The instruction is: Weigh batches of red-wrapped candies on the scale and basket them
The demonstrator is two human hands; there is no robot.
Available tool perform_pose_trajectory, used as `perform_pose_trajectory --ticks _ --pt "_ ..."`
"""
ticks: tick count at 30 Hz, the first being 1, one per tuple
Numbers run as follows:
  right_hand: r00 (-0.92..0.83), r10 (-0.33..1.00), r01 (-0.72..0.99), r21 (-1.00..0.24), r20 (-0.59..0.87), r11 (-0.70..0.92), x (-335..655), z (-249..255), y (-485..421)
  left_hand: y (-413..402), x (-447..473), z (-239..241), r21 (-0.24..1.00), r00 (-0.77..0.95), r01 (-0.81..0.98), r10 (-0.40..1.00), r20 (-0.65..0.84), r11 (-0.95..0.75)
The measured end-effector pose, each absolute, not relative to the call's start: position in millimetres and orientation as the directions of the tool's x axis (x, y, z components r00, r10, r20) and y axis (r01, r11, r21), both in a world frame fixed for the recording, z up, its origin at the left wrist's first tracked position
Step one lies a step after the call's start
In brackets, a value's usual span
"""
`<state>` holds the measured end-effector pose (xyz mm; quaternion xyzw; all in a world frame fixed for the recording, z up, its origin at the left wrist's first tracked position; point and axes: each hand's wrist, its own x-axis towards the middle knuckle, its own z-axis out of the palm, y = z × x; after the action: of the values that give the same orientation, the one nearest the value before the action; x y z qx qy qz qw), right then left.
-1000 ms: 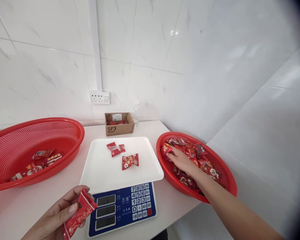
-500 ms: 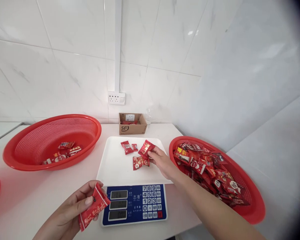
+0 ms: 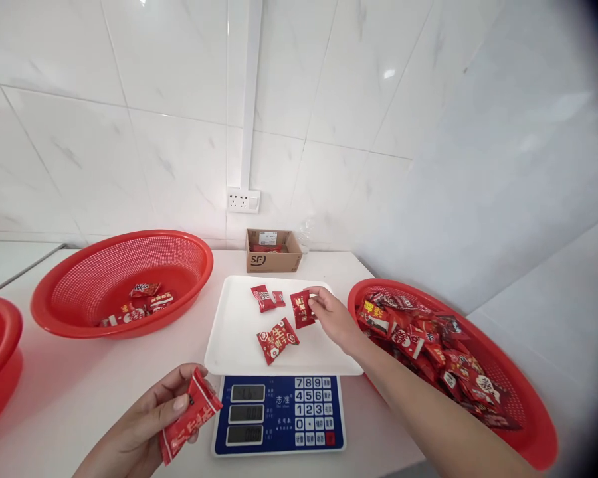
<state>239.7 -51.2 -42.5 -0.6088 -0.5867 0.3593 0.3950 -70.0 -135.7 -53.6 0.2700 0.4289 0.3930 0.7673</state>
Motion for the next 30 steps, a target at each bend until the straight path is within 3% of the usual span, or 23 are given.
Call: perform_pose_trajectory --ticks 5,8,11,16,22,30 --pt "0.066 0.997 0.603 -0.798 0.048 -0.002 246 -37 -56 -135 -66 -52 0.751 0.328 -0.373 0.835 -0.442 0.544" --pt "-0.124 0.985 0.704 -0.689 0.118 0.171 236 -35 -69 -135 -65 -51 0.752 0.318 -0.379 0.839 -0.441 0.539" --pt "-0.412 0.907 0.760 -0.517 0.086 0.394 222 -34 -84 -136 -64 -50 0.767 0.316 -0.395 0.858 -0.404 0.506" --pt "-0.514 0.846 0.773 -0.351 0.142 0.529 202 -36 -93 -137 -65 -49 0.776 0.323 -0.391 0.863 -0.388 0.495" --pt "-0.534 0.804 0.742 -0.312 0.261 0.594 188 -48 -71 -138 -64 -52 0.783 0.312 -0.369 0.861 -0.403 0.500" --pt "-0.491 0.827 0.702 -0.438 0.273 0.561 179 -55 -60 -141 -69 -54 0.778 0.274 -0.373 0.861 -0.428 0.506"
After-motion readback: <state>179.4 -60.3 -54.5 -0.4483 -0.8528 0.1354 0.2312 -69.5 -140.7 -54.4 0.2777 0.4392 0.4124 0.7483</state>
